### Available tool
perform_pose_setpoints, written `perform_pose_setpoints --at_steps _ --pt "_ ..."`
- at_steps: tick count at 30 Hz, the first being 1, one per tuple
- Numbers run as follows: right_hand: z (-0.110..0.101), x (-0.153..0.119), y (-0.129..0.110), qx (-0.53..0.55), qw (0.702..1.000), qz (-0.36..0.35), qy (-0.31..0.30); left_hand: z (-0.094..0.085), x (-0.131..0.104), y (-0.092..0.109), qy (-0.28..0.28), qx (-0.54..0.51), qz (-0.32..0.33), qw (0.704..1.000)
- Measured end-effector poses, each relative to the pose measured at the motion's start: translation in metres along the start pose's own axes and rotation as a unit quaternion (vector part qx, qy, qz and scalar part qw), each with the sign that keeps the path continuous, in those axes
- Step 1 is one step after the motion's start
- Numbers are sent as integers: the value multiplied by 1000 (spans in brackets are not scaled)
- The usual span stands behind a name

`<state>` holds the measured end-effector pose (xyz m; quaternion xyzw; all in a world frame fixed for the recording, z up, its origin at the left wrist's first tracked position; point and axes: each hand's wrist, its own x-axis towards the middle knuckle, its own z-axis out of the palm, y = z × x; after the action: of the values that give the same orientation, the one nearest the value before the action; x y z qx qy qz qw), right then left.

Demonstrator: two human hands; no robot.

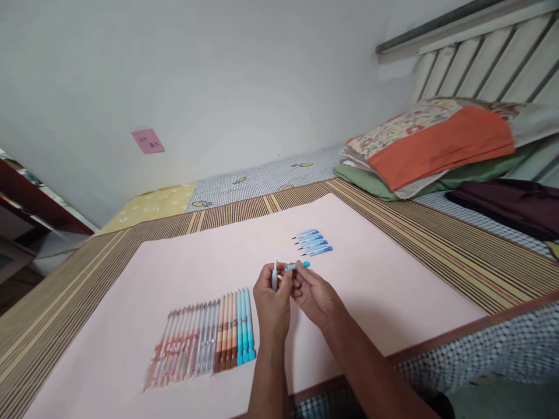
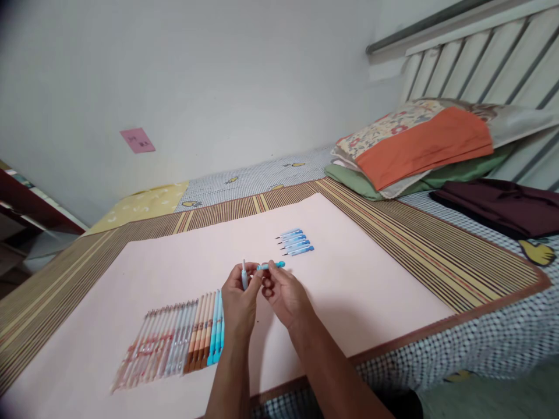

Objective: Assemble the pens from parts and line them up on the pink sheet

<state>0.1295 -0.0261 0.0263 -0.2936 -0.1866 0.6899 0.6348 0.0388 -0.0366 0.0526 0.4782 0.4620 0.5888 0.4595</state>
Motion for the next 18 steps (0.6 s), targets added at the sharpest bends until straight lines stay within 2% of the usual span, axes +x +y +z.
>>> perform_pose_setpoints --at_steps 7,12,18 --pt "-14 2 -28 -3 998 -58 35 -6 0 3 -86 93 35 991" --pt "-19 0 -39 -53 995 -84 24 -7 0 0 -104 170 21 980" --pt "-20 -2 -42 -120 986 -113 17 -6 0 -3 -117 201 33 972"
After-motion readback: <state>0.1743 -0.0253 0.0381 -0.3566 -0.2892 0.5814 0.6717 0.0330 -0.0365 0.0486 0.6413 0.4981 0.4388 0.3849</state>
